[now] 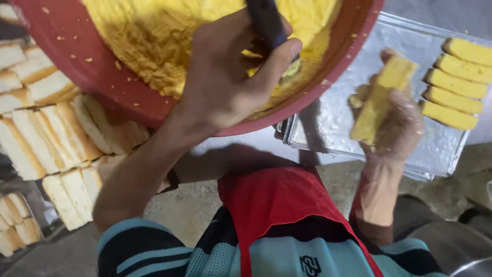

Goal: The person applies a yellow spread to bread slices using a brush and arranges them onto a metal tray by hand.

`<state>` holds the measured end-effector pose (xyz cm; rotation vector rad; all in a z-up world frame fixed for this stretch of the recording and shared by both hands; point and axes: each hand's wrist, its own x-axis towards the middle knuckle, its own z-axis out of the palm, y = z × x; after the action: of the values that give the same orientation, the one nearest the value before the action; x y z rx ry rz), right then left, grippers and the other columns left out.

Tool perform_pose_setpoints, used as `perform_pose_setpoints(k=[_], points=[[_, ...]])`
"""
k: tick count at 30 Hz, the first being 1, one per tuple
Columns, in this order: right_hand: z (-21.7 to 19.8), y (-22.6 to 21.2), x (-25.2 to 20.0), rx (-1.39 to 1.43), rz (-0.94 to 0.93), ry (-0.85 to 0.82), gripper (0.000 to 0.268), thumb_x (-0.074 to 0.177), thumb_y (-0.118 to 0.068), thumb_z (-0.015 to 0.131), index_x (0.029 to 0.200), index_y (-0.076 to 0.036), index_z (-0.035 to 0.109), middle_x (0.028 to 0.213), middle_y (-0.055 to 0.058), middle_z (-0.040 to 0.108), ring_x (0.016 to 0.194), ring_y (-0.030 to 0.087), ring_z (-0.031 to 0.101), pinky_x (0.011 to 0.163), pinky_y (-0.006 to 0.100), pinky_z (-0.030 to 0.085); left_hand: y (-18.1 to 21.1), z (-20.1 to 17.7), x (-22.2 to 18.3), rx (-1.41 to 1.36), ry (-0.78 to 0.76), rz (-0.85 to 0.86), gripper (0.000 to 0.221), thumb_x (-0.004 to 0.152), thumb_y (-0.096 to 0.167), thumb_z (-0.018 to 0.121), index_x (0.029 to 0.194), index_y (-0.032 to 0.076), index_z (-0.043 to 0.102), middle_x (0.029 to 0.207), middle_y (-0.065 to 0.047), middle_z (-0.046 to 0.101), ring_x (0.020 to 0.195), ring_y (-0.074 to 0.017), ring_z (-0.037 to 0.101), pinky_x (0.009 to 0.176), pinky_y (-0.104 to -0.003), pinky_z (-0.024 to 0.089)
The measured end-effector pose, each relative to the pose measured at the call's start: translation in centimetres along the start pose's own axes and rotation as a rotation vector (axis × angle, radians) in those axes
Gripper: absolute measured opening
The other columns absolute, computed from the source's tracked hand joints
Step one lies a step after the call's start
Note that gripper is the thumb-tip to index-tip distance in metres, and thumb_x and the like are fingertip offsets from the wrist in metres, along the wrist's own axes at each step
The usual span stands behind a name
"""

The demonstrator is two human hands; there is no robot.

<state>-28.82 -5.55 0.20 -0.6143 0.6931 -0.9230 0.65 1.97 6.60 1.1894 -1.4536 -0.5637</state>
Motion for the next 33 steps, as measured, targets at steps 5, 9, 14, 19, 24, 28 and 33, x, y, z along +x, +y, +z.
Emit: perform_pose_setpoints(k=[5,9,14,19,24,28,33], points=[[-0.6,0.1,-1.0,-0.504,-0.196,0.094,0.05,0.108,-0.024,0.057,0.145,0.008,0.05,0.103,0.012,0.064,0.086,0.018,0.065,0.079,0.028,0.059,-4.2,1.5,-0.9,0.269,-0.219,-0.25,0.019,0.1,0.016,0.075,0.095,-0.002,0.07,0.07,-0.01,0.067,0.054,-0.0168,0.064,0.049,-0.034,0.049],[0.0,0.5,-0.8,-0.474,-0.219,0.196,0.047,0.108,-0.022,0.059,0.144,0.007,0.049,0.101,0.01,0.061,0.085,0.017,0.065,0.077,0.027,0.058,-4.9,2.0,-2.3,0.088,-0.315,-0.58,0.021,0.1,0.02,0.07,0.093,0.001,0.07,0.073,-0.008,0.07,0.048,-0.0188,0.061,0.04,-0.034,0.048],[1.5,0.7,-0.5,-0.18,-0.142,0.118,0.044,0.108,-0.021,0.058,0.14,0.009,0.053,0.095,0.008,0.062,0.071,0.013,0.059,0.063,0.023,0.051,-3.8,-0.9,-0.7,-0.265,-0.069,-0.386,0.017,0.109,0.016,0.07,0.11,-0.001,0.072,0.093,-0.009,0.076,0.077,-0.0123,0.075,0.068,-0.026,0.062],[3.7,0.1,-0.6,-0.116,-0.061,-0.011,0.051,0.106,-0.019,0.055,0.147,0.01,0.049,0.095,0.007,0.062,0.071,0.013,0.055,0.066,0.024,0.05,-1.4,5.5,-0.3,-0.434,-0.032,-0.079,0.018,0.116,0.016,0.068,0.122,-0.001,0.064,0.112,-0.011,0.074,0.101,-0.0188,0.077,0.085,-0.027,0.068],[2.6,-1.6,-0.8,-0.059,-0.098,0.068,0.064,0.101,-0.021,0.054,0.157,0.009,0.046,0.106,0.01,0.063,0.087,0.016,0.061,0.079,0.028,0.054,2.1,11.3,-2.4,0.071,-0.175,0.448,0.02,0.107,0.008,0.065,0.124,0.0,0.062,0.123,-0.014,0.066,0.103,-0.0224,0.07,0.08,-0.032,0.063],[-0.6,-1.3,-2.1,-0.117,-0.104,0.072,0.063,0.1,-0.025,0.054,0.155,0.005,0.049,0.1,0.011,0.061,0.081,0.018,0.059,0.068,0.028,0.05,2.8,8.7,-0.4,-0.522,-0.586,-0.069,0.021,0.1,0.009,0.065,0.12,0.004,0.064,0.102,-0.005,0.07,0.074,-0.0081,0.07,0.066,-0.026,0.062],[-1.6,-0.9,-1.5,-0.051,-0.157,0.016,0.061,0.096,-0.021,0.055,0.151,0.004,0.051,0.106,0.011,0.063,0.085,0.018,0.061,0.074,0.029,0.053,1.8,11.6,1.5,-0.002,-0.192,0.314,0.022,0.106,0.007,0.072,0.125,0.007,0.062,0.116,-0.007,0.069,0.099,-0.0166,0.072,0.079,-0.031,0.063]])
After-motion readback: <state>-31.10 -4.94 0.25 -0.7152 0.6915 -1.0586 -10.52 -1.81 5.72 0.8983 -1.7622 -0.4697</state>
